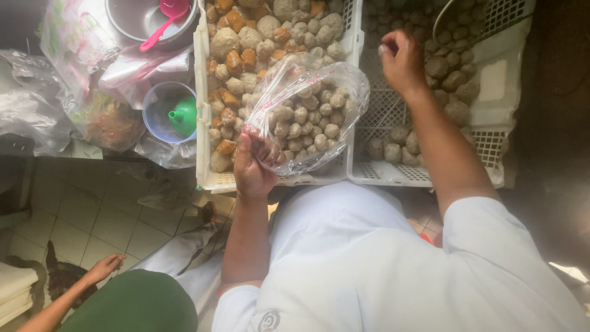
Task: The person picks meatballs from a white crate and places them into a plastic bag held in the other hand. The person repeats this process, filling the bag with meatballs from the crate.
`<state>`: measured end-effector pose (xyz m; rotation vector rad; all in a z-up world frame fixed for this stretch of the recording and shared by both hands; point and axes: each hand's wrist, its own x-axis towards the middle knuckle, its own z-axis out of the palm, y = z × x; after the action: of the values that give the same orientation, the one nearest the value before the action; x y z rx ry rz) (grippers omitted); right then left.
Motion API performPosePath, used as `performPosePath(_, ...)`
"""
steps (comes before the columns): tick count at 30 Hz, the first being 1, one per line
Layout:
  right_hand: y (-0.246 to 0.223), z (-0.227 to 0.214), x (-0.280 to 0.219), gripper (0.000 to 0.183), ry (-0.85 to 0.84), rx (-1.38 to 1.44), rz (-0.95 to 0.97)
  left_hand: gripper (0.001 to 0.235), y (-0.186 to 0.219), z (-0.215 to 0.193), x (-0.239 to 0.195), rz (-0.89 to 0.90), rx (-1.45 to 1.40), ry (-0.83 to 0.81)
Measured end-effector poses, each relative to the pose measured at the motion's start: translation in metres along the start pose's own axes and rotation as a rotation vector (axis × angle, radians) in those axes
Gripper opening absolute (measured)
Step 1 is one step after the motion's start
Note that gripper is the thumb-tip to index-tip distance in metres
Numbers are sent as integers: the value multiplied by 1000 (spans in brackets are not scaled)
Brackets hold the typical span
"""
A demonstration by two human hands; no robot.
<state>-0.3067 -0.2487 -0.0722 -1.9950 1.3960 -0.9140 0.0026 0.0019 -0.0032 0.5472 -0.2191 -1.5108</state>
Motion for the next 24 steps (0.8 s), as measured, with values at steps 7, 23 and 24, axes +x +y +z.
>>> performPosePath(7, 110, 92, 35, 39, -164, -338, 185, 28, -2, -4, 0, 9, -14, 29)
performPosePath(23, 38, -44, -36, 26, -61, 466, 496, 31, 2, -5, -3, -5, -48, -48)
performPosePath(24, 21, -57, -44, 22, -39, 719, 535, 31, 2, -5, -2, -6, -44, -46)
